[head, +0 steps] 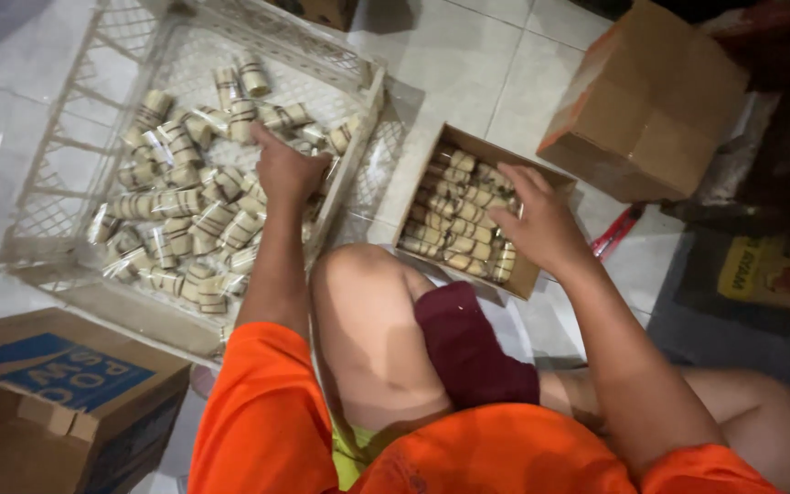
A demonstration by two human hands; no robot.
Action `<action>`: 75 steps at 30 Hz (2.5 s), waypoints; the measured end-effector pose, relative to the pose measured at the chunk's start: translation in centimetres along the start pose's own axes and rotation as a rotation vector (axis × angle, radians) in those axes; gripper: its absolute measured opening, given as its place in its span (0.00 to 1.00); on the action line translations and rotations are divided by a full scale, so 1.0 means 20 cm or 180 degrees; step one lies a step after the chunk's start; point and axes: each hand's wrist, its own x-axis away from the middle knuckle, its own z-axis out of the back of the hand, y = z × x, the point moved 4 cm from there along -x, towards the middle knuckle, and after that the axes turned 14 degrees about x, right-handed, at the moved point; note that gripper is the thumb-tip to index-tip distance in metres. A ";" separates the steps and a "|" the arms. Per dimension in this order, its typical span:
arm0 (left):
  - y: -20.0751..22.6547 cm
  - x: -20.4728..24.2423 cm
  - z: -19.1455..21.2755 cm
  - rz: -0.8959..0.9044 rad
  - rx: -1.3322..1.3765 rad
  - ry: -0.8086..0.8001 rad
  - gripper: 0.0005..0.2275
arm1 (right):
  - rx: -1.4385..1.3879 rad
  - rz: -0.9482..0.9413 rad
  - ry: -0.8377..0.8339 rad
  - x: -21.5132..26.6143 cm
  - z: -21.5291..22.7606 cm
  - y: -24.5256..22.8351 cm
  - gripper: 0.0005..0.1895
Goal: The person sits on the floor and uses a utility knife to cut a cardboard box, then seals it with clear tape. They then open the box and transfer individually wrapped cylindrical items from a white plastic crate into the cardboard box.
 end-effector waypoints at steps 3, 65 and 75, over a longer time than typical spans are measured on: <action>-0.05 -0.05 -0.06 -0.0134 0.0024 -0.0114 0.45 | -0.0255 -0.0283 0.0144 0.02 0.12 0.01 0.33; 0.69 1.09 -0.13 -0.0893 0.3006 -0.1172 0.17 | -0.0335 -0.1019 0.0521 -0.08 -0.09 0.08 0.24; 0.63 1.09 -0.52 -0.2127 -0.0703 -0.2024 0.23 | -0.2428 -0.1493 0.0504 -0.07 -0.27 0.26 0.25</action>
